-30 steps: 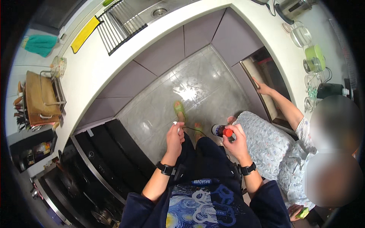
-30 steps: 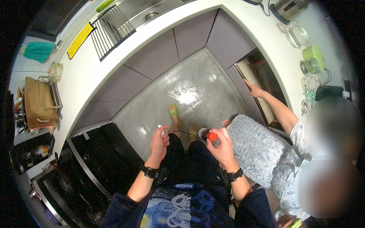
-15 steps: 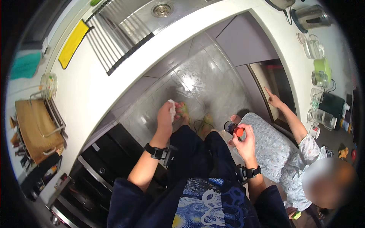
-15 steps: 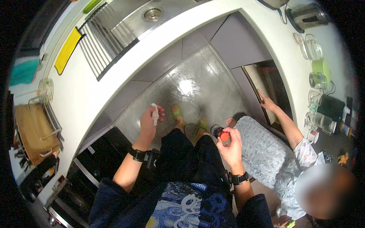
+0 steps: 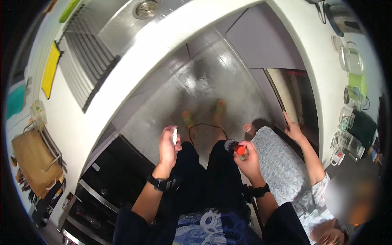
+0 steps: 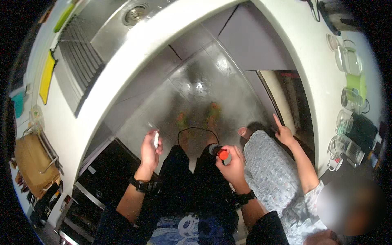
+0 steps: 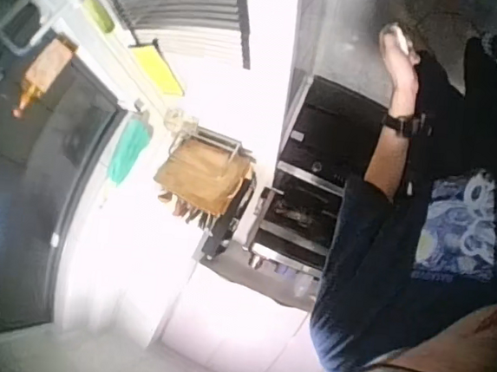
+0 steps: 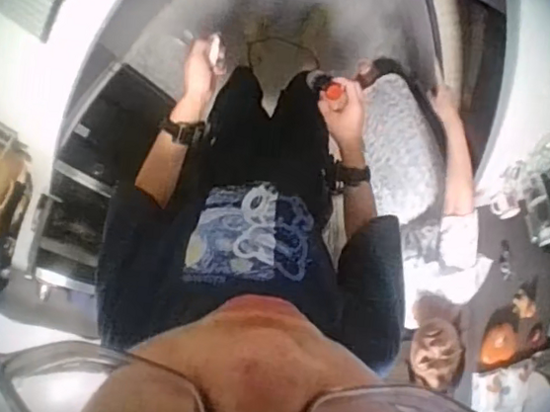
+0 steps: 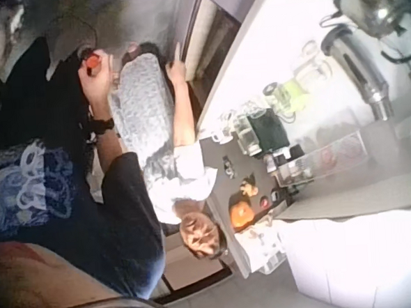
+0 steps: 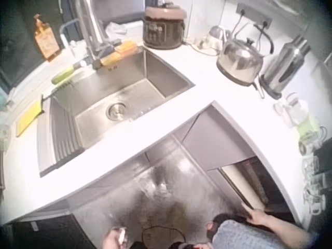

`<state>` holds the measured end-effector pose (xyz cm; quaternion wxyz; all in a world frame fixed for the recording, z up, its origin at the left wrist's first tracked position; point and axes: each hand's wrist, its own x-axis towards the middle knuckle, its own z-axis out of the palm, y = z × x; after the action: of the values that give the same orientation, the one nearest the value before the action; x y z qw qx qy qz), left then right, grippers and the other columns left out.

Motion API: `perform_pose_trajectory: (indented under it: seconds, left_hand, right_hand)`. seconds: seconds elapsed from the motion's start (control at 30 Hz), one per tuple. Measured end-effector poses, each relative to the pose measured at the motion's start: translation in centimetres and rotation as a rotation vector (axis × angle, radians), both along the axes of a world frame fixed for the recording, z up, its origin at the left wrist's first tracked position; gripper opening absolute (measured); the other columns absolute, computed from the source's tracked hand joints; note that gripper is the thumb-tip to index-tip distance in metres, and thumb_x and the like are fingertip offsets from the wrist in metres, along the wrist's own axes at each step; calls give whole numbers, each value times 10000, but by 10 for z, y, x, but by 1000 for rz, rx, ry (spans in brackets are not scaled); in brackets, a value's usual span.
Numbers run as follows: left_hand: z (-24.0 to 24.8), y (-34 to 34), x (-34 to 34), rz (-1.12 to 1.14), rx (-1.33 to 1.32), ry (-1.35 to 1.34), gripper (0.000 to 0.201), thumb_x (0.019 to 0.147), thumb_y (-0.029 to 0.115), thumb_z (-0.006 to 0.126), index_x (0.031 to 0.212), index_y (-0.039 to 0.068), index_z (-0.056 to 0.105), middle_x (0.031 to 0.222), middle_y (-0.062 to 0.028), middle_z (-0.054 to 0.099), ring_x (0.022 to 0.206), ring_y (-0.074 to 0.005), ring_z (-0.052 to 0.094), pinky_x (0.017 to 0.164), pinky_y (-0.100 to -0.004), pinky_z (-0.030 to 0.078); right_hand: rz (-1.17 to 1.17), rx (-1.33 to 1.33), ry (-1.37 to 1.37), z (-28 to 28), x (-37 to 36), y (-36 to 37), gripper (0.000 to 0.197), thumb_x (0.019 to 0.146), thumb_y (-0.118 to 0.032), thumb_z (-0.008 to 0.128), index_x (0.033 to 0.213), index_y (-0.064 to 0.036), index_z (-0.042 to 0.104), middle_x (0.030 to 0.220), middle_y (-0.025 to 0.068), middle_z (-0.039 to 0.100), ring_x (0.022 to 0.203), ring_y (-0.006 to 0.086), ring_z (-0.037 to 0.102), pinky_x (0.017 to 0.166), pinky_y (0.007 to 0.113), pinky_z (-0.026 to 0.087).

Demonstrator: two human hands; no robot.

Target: Cleaning a small brush at the bathroom sink, wiping the mirror, and then wiping a bottle with a tissue in the kitchen.

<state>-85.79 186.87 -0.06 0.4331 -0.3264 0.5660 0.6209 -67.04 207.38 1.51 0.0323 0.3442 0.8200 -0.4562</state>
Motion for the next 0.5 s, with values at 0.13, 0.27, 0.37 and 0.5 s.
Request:
perform_pose_trajectory:
  seconds: [0.13, 0.27, 0.37, 0.5]
  left_hand:
    - [-41, 10, 30, 164, 19, -16, 286, 846, 263, 468, 1041, 56, 508, 727, -35, 501, 512, -91, 413, 501, -250, 358]
    - [-70, 16, 74, -66, -64, 45, 254, 833, 150, 488, 1052, 30, 532, 840, -56, 567, 652, -112, 516, 598, -250, 427]
    - [-87, 36, 91, -164, -205, -50, 254, 831, 69, 508, 1071, -3, 546, 926, -69, 595, 768, -136, 576, 689, -267, 473]
    - [-92, 62, 103, -293, -232, -58, 238, 875, 74, 557, 1087, -35, 567, 981, -85, 610, 860, -162, 610, 730, -279, 518]
  right_hand:
    - [-46, -70, -42, -35, -11, 28, 326, 656, -43, 689, 941, -38, 532, 846, 126, 521, 805, 306, 544, 730, 361, 430]
    - [-211, -27, -72, -75, 10, 37, 350, 655, -30, 679, 960, -28, 510, 880, 135, 515, 846, 291, 531, 765, 356, 421]
    - [-218, -92, -117, -103, 16, 48, 350, 662, 11, 644, 979, -23, 500, 911, 116, 512, 874, 247, 524, 804, 325, 418]
    - [-40, -159, -80, -129, -12, 77, 361, 643, -49, 673, 967, -40, 513, 861, 136, 497, 808, 296, 521, 734, 356, 427]
